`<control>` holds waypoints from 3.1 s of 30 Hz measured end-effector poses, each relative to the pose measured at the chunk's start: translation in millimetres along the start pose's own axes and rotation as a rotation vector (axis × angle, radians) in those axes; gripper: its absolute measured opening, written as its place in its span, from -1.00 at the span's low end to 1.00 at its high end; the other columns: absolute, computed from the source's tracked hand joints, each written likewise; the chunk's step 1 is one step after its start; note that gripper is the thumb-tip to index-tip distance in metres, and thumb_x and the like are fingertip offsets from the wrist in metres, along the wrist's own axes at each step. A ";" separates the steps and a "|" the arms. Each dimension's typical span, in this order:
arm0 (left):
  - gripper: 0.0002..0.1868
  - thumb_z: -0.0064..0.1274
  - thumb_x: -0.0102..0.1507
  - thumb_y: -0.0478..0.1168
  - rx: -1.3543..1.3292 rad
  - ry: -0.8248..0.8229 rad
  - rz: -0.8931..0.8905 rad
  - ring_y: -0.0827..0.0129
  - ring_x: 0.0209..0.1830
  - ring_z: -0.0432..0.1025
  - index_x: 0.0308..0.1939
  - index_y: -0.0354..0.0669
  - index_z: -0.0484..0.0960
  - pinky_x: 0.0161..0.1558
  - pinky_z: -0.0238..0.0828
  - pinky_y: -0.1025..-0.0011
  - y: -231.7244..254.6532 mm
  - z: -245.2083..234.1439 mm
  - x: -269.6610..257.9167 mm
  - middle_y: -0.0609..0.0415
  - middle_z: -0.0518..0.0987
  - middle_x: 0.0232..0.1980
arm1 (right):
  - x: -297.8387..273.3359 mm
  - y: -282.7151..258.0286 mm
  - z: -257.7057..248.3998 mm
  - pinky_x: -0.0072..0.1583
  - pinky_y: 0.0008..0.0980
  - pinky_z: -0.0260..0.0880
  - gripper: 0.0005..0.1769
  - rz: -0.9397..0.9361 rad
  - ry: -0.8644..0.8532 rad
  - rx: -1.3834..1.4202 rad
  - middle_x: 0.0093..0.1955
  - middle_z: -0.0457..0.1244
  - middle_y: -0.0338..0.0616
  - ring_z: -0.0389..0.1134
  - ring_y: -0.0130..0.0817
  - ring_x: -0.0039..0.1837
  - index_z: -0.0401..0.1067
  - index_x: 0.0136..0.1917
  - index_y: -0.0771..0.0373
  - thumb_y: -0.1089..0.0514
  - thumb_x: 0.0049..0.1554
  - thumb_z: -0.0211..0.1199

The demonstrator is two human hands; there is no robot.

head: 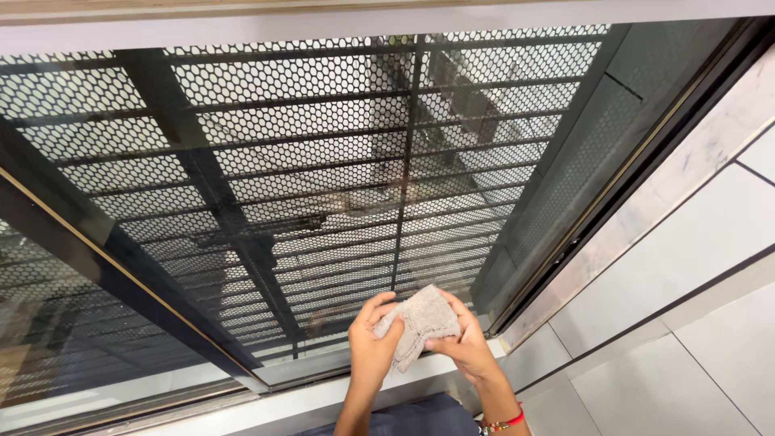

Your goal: The person wipes a window with a cloth, moving the cloth across the glass surface in repeated strokes. The person uses both hands to hold and maneuver the cloth while cleaning the window pane.

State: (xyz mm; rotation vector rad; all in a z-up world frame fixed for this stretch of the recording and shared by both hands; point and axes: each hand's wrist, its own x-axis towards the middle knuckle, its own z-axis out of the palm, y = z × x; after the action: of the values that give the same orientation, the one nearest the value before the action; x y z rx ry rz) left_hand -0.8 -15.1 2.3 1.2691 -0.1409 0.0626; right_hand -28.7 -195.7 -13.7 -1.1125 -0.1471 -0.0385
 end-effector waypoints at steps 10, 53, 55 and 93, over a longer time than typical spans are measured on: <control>-0.77 0.13 0.22 -0.47 -0.003 0.162 0.104 0.50 -0.14 0.53 -0.03 -0.41 0.61 -0.08 0.47 0.51 -48.6 27.8 -5.2 0.03 0.65 -0.15 | 11.3 66.6 -33.3 0.10 -0.30 0.50 -0.46 0.118 0.244 0.272 0.14 0.38 -0.11 0.45 -0.32 0.12 0.26 0.30 0.22 0.26 0.07 0.30; 0.19 0.41 0.01 -0.09 1.642 0.023 0.789 -0.13 0.65 -0.39 0.60 0.59 0.03 0.41 -0.22 -0.37 34.5 -18.3 109.6 -0.07 -0.31 0.69 | 139.2 -133.4 -52.9 0.26 -0.22 0.31 -0.38 -1.101 0.851 -1.148 0.19 0.16 0.03 0.27 -0.11 0.21 0.25 0.59 0.26 0.45 0.28 0.14; 0.20 0.42 0.04 -0.06 1.689 0.132 0.890 -0.16 0.66 -0.52 0.63 0.60 0.00 0.45 -0.38 -0.36 27.3 -18.6 114.4 -0.13 -0.39 0.69 | 136.6 -106.6 -43.0 0.19 -0.21 0.31 -0.33 -1.092 0.726 -1.307 0.14 0.14 0.05 0.25 -0.07 0.17 0.26 0.56 0.24 0.51 0.21 0.10; 0.26 0.47 -0.08 0.19 1.706 0.181 0.740 -0.43 0.58 -0.67 0.59 0.58 0.03 0.36 -0.41 -0.64 6.3 -13.8 120.4 -0.31 -0.58 0.62 | 142.5 -167.1 -133.0 0.12 -0.38 0.32 -0.58 -1.176 0.627 -1.059 0.16 0.17 -0.03 0.27 -0.21 0.13 0.43 0.29 0.36 0.56 0.19 0.11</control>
State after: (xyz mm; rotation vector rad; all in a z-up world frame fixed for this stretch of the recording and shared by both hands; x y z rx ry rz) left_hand 118.6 -3.8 21.2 2.8161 -0.4412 1.1274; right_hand 108.0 -382.7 97.0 -1.8455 -0.2020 -1.6561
